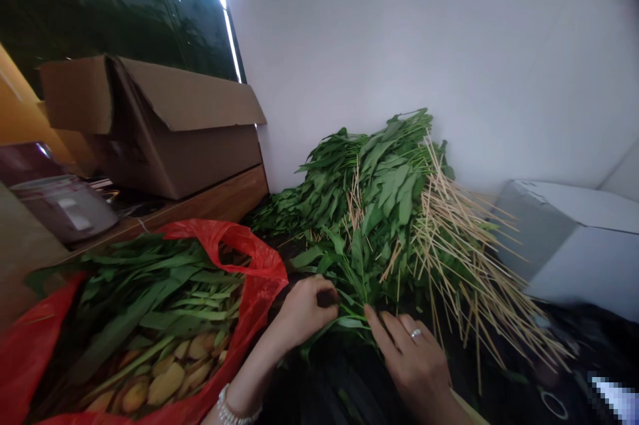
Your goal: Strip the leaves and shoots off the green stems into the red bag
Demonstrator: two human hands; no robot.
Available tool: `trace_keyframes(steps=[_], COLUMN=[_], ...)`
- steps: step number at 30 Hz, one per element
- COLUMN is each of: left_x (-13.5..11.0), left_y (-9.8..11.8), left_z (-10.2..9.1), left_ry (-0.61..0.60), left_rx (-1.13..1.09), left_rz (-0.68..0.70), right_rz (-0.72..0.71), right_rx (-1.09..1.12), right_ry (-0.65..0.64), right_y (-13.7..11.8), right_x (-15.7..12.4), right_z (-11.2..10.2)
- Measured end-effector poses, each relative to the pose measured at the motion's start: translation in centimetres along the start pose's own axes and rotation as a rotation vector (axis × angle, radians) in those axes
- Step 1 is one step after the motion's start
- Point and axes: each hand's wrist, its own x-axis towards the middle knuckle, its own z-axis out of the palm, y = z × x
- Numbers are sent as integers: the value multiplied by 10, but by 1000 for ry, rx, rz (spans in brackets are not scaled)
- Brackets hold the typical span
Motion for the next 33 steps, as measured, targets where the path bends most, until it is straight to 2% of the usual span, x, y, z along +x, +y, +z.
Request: trace_keyframes(steps=[5, 9, 11, 15, 17, 20, 23, 27, 31, 33], left_x=[-2, 1, 0, -13, -23, -34, -40, -44, -57, -69], left_y=[10, 3, -6, -15, -12, -6, -1, 4, 9, 14], left_z=[9, -3, -18, -46, -54, -57, -56, -56, -55, -54], left_ry=[145, 368, 453, 511, 492, 410, 368, 367, 330, 267], left_rx=[138, 64, -170, -952, -1266, -1504, -1561, -1508, -1361, -1190], left_rz=[-54, -145, -183, -259, -325, -372, -360, -386, -350, -278], right_rz=[10, 126, 247, 507, 609, 716, 773, 803, 831, 843], right_rx=[9, 66, 152, 425, 535, 635, 707, 785, 822, 826], right_ry=[-15, -39, -37, -30, -40, -57, -60, -59, -57, -62], right_y=[-4, 0, 4, 9, 9, 8, 7, 5, 3, 2], right_x=[-4, -10, -13, -20, -23, -24, -23, -20, -17, -14], right_z=[5, 11, 15, 24, 28, 31, 30, 28, 25, 23])
